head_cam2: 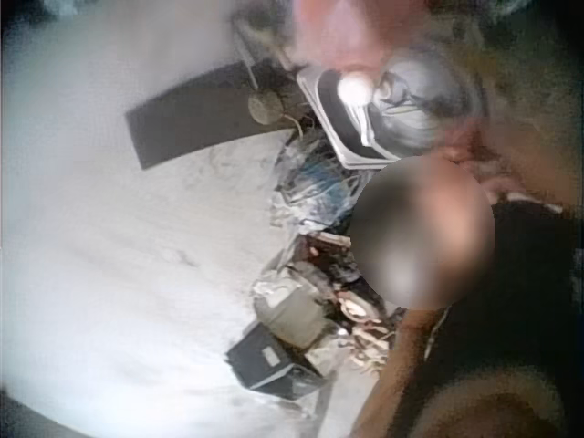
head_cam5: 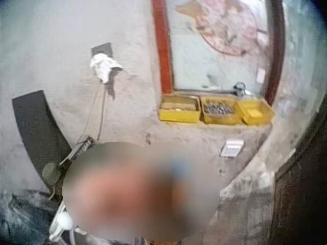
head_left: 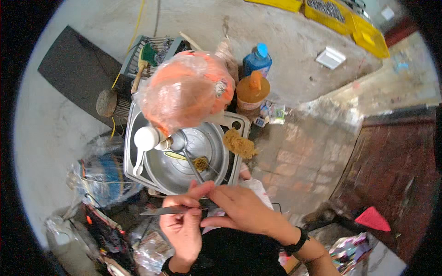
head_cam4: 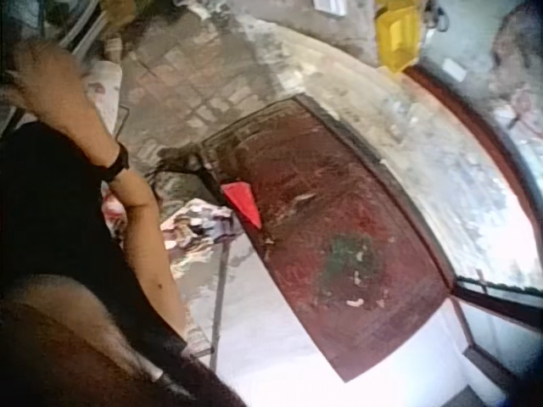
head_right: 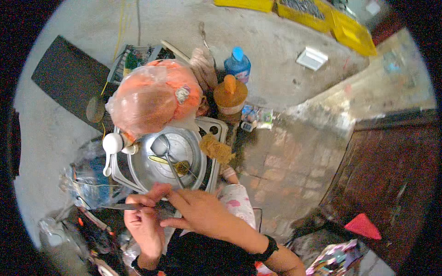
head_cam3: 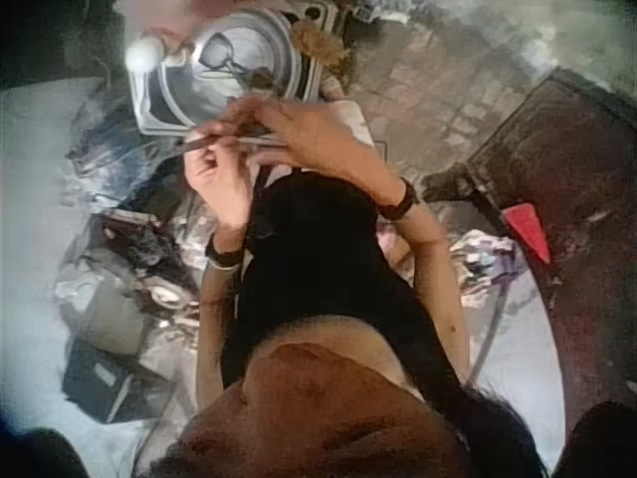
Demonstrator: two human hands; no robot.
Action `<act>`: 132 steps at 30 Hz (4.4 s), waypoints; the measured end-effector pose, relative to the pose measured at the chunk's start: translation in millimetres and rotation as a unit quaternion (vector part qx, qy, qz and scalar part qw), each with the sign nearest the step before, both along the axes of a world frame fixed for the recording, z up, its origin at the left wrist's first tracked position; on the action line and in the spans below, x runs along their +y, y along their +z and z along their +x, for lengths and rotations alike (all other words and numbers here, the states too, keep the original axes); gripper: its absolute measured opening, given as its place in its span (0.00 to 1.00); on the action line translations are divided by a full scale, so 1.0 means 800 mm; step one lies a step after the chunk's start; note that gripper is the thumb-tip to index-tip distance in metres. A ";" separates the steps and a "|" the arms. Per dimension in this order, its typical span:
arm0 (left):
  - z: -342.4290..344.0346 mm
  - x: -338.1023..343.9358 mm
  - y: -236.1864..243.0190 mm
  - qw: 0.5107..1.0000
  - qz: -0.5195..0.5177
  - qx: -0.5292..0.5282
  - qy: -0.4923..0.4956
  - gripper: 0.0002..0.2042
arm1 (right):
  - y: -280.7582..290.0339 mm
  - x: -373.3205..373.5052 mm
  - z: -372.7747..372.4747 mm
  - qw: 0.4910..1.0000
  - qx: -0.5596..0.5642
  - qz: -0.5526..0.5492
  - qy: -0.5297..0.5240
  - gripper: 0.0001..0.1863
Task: The person uses a screwdriver to unscrew and remove a component from a white plastic faucet. They then use a hammer to tap the faucet and reassemble the parts.
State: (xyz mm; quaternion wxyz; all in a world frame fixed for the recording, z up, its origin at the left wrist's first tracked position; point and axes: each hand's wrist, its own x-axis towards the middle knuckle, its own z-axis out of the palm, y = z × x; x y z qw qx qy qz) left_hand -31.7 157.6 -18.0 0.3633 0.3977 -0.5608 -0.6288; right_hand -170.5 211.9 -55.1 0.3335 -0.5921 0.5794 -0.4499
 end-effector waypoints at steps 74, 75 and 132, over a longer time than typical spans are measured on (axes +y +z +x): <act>0.009 -0.159 0.017 0.896 -0.310 -0.318 -0.026 0.25 | -0.064 -0.068 0.153 0.917 -0.330 0.004 -0.223 0.17; 0.007 -0.157 0.016 0.898 -0.312 -0.310 -0.018 0.25 | -0.064 -0.070 0.154 0.913 -0.338 -0.002 -0.228 0.17; 0.028 -0.159 0.010 0.904 -0.328 -0.274 -0.027 0.22 | -0.072 -0.048 0.064 0.966 -0.209 -0.001 -0.153 0.10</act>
